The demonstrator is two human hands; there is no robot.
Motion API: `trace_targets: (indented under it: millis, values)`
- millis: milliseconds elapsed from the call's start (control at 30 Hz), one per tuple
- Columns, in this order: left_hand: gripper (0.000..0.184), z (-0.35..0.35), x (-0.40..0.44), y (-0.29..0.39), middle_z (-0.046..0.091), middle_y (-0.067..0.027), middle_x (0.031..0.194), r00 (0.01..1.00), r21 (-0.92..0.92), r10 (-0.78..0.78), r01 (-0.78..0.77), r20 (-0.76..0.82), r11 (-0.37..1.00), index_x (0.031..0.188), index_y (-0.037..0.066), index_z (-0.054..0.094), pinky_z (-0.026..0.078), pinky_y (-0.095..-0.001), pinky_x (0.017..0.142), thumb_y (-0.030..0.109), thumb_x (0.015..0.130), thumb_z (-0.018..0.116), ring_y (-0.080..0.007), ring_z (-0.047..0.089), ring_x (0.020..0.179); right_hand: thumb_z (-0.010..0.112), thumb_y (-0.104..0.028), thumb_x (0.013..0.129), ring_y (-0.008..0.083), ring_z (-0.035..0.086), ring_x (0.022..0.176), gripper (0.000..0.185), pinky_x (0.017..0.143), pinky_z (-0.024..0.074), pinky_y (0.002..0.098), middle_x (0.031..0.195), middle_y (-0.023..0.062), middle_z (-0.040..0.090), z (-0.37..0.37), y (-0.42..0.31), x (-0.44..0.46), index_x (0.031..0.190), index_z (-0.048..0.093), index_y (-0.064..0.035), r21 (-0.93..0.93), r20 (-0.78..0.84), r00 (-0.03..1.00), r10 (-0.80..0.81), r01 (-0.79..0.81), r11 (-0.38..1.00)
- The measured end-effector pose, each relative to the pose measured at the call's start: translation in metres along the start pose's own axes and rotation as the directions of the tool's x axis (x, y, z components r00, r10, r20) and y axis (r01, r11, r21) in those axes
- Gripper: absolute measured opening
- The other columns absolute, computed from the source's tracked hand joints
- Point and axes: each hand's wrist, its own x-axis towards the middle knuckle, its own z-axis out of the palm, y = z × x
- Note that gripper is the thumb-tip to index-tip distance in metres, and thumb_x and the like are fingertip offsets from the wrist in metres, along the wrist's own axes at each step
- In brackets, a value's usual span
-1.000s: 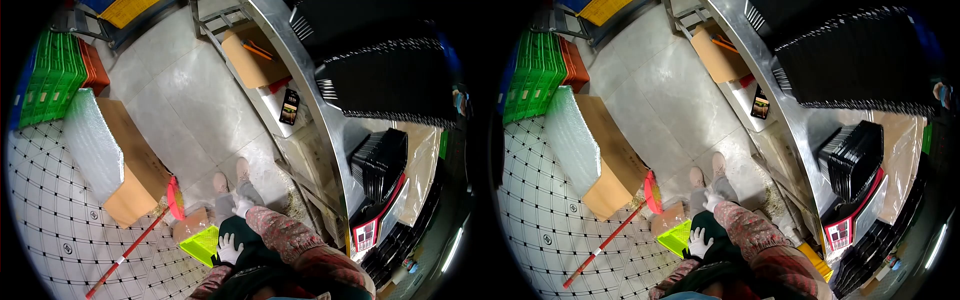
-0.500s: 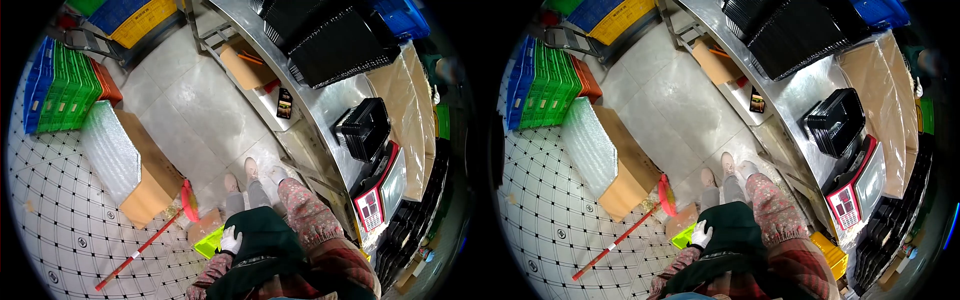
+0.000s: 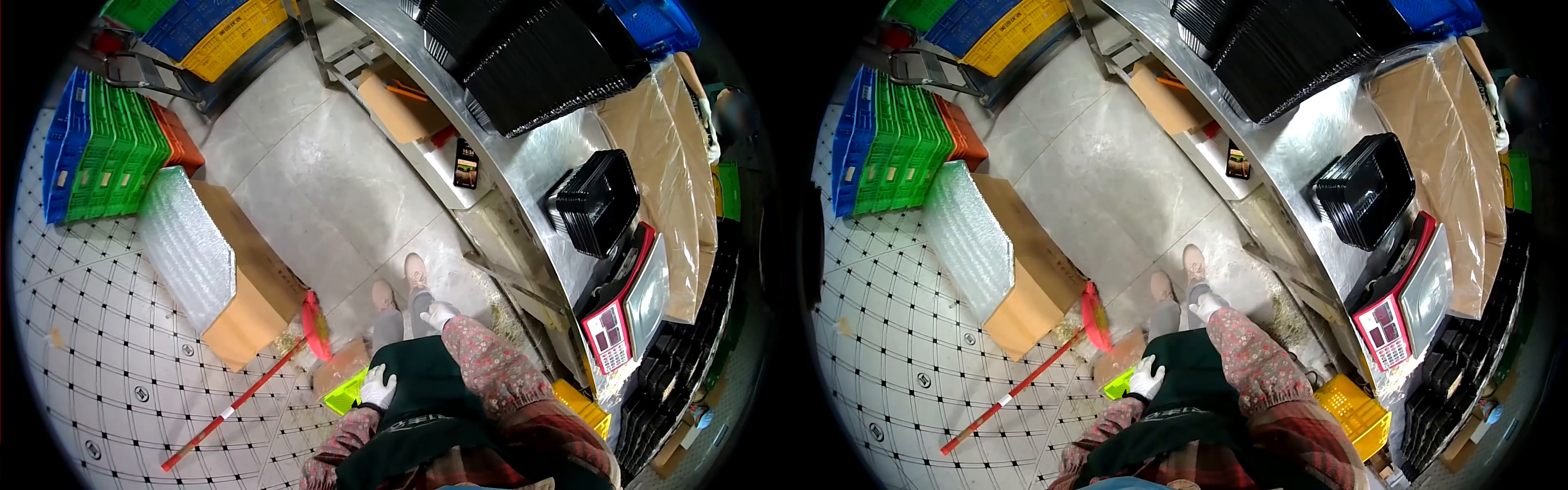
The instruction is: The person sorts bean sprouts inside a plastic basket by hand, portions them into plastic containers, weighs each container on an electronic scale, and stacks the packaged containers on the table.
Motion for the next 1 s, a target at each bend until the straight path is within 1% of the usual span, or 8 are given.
trace_targets:
  millis: [233,333,433,567,667,767,867,1000]
  values:
    - [0.07,-0.055,0.032,0.069,0.051,-0.0212,0.136,0.951,-0.11,0.039,-0.076,-0.308,0.991,0.136,0.001,0.049,0.037,-0.0437,0.109,0.037,0.081,0.073,-0.036,0.046,0.128,0.053,-0.055,0.093,0.0329,0.068,0.082,0.054,0.081,0.0508,0.0423,0.08,0.0157,0.07,-0.069,-0.024,-0.062,0.088,0.073,-0.0055,0.225,0.0,1.0,0.001,-0.001,0.974]
    - [0.076,-0.101,0.064,0.164,0.048,-0.0268,0.136,0.837,-0.13,0.277,-0.377,-0.472,0.917,0.135,-0.007,0.045,0.035,-0.0436,0.11,0.033,0.079,0.077,-0.039,0.043,0.13,0.052,-0.056,0.093,0.0271,0.068,0.073,0.056,0.075,0.0515,0.0399,0.07,0.0125,0.069,-0.053,0.012,-0.08,0.086,0.073,-0.0047,0.481,-0.097,0.995,0.017,0.032,0.876]
    - [0.08,-0.142,0.066,0.301,0.044,-0.0293,0.14,0.593,0.019,0.63,-0.721,-0.501,0.693,0.137,-0.008,0.042,0.03,-0.0478,0.113,0.03,0.077,0.079,-0.0447,0.037,0.133,0.056,-0.05,0.093,0.0203,0.067,0.068,0.051,0.071,0.0518,0.0374,0.069,0.0099,0.069,-0.006,0.074,-0.09,0.083,0.073,-0.0031,0.399,-0.387,0.918,0.081,0.088,0.913]
    - [0.085,-0.139,0.048,0.443,0.039,-0.0215,0.147,0.272,0.102,0.897,-0.94,-0.348,0.325,0.143,-0.001,0.039,0.025,-0.0528,0.114,0.036,0.077,0.078,-0.0433,0.027,0.141,0.065,-0.039,0.089,0.0208,0.068,0.067,0.036,0.068,0.0525,0.0366,0.072,0.0105,0.071,0.035,0.122,-0.142,0.083,0.073,-0.0044,0.683,-0.344,0.916,0.205,0.094,0.724]
    - [0.082,-0.109,0.053,0.508,0.041,-0.0213,0.147,0.049,0.514,0.987,-0.849,-0.151,0.121,0.143,-0.002,0.04,0.014,-0.0605,0.114,0.05,0.085,0.065,-0.0435,0.027,0.141,0.066,-0.037,0.088,0.0215,0.068,0.068,0.033,0.069,0.0529,0.0354,0.073,0.0112,0.071,0.028,0.131,-0.213,0.084,0.073,-0.0049,0.646,-0.347,0.887,0.305,-0.01,0.763]
    - [0.049,-0.085,0.089,0.538,0.068,-0.0117,0.113,0.322,0.731,0.937,-0.671,0.133,0.126,0.116,0.006,0.066,0.013,-0.068,0.109,0.045,0.095,0.046,-0.0324,0.055,0.117,0.068,-0.037,0.087,0.0277,0.069,0.079,0.033,0.075,0.0524,0.0385,0.082,0.0144,0.071,0.034,0.144,-0.259,0.086,0.072,-0.0044,0.745,-0.369,0.818,0.442,-0.025,0.667]
    - [0.038,-0.075,0.129,0.544,0.068,-0.0109,0.097,0.293,0.757,0.938,-0.651,0.187,0.053,0.097,0.009,0.066,0.025,-0.0584,0.101,0.041,0.093,0.045,-0.0305,0.059,0.101,0.069,-0.037,0.085,0.0363,0.066,0.086,0.034,0.08,0.0516,0.0418,0.087,0.0177,0.07,0.073,0.17,-0.272,0.091,0.071,-0.004,0.708,-0.546,0.662,0.514,0.035,0.706]
    - [0.035,-0.092,0.154,0.555,0.068,-0.0106,0.079,0.206,0.767,0.969,-0.641,0.139,0.026,0.078,0.012,0.067,0.036,-0.0482,0.097,0.04,0.09,0.049,-0.0298,0.062,0.081,0.065,-0.042,0.086,0.0397,0.065,0.095,0.043,0.085,0.0507,0.0446,0.098,0.0231,0.069,0.107,0.186,-0.302,0.1,0.07,-0.0027,0.813,-0.463,0.68,0.569,0.071,0.578]
